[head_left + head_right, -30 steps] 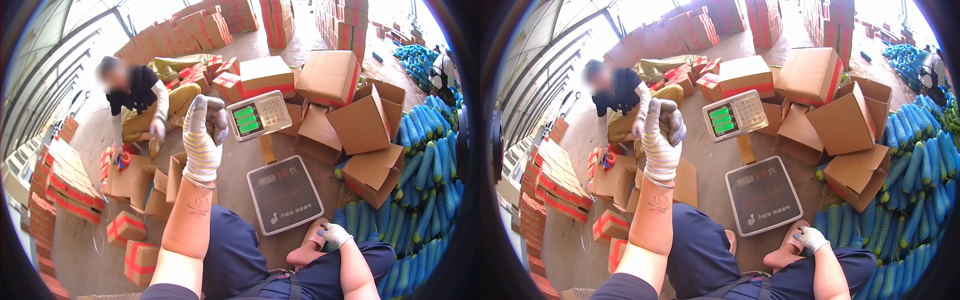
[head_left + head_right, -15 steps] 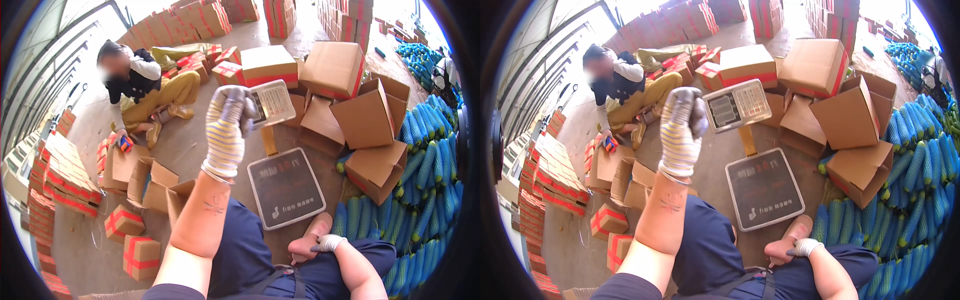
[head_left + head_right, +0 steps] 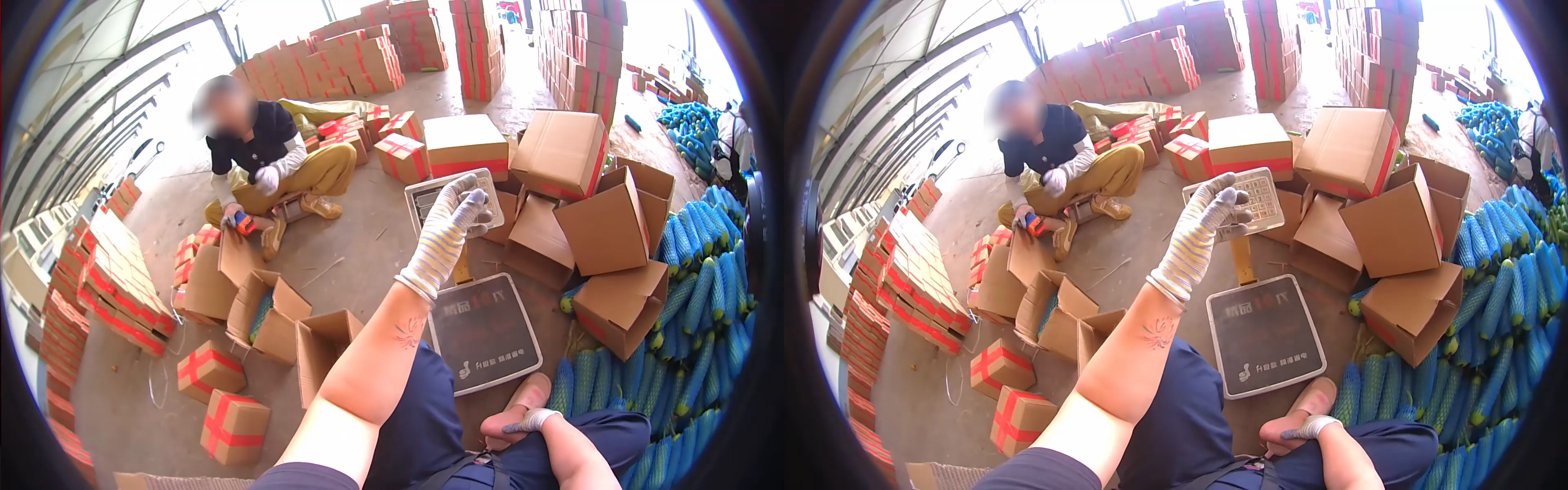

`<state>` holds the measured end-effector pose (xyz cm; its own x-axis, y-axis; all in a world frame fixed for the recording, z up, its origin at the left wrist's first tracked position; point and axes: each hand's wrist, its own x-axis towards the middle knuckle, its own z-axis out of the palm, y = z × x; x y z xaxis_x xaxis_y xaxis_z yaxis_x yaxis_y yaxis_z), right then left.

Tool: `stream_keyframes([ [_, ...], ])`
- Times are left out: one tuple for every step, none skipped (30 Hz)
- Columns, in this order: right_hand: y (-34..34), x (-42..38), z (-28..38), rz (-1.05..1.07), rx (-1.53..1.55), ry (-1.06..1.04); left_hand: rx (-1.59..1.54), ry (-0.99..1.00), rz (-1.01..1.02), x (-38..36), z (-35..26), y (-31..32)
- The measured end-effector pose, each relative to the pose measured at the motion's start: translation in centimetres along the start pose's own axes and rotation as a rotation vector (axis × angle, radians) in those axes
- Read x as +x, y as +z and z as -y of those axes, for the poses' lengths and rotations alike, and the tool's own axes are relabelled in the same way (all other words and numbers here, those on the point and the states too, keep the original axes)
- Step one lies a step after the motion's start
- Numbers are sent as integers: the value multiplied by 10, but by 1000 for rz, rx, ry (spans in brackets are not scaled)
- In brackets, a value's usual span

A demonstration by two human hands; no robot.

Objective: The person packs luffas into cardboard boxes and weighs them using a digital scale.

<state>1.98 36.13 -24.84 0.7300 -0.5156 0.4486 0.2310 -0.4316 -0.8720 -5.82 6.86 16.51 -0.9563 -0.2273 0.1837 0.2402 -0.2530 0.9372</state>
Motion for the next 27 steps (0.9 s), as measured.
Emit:
stream_keyframes([
  [7,-10,9,-68,2,328,-6,7,1,-1,-2,1],
  [14,-17,27,-165,-8,907,-12,13,4,-2,-3,2],
  [17,-12,57,-256,-17,1443,-14,14,11,-4,-4,3],
  [20,-5,77,-322,-29,1667,-19,50,7,-5,-4,5],
  [22,2,91,-384,-50,1772,-23,84,5,-7,-6,6],
  [25,8,101,-439,-79,1836,-23,86,17,-8,-7,7],
  [27,14,109,-477,-104,1883,-36,127,-4,-10,-8,7],
  [30,18,114,-509,-131,1917,-51,168,-29,-12,-11,7],
  [31,22,117,-544,-151,1933,-52,167,-26,-12,-13,7],
  [32,25,118,-562,-169,1936,-42,211,-40,-14,-15,5],
  [32,28,118,-585,-171,1931,-35,252,-51,-15,-16,4],
  [27,30,117,-562,-103,1947,-51,246,-51,-15,-16,0],
  [22,31,115,-537,-36,1962,-75,263,-45,-13,-15,-3],
  [18,33,114,-512,30,1978,-74,267,-74,-14,-18,-2],
  [18,29,111,-487,69,1981,-73,273,-104,-17,-23,-1],
  [17,25,108,-471,77,1981,-101,300,-116,-18,-27,0],
  [18,23,104,-462,82,1975,-132,324,-120,-18,-29,1],
  [18,22,102,-464,89,1971,-157,334,-134,-15,-29,0],
  [18,21,99,-467,98,1962,-163,357,-132,-11,-28,-3],
  [19,20,97,-470,100,1955,-168,337,-154,-7,-29,-2],
  [20,19,95,-470,107,1948,-170,318,-180,-3,-32,-1],
  [20,18,93,-470,110,1941,-178,317,-158,2,-34,0],
  [19,17,91,-473,111,1932,-185,316,-149,6,-36,1],
  [20,16,90,-478,121,1927,-190,297,-138,11,-39,2],
  [20,14,88,-477,130,1923,-195,276,-129,16,-40,4],
  [22,12,84,-475,132,1916,-181,296,-117,23,-40,6],
  [24,10,80,-467,134,1905,-184,287,-115,27,-40,9],
])
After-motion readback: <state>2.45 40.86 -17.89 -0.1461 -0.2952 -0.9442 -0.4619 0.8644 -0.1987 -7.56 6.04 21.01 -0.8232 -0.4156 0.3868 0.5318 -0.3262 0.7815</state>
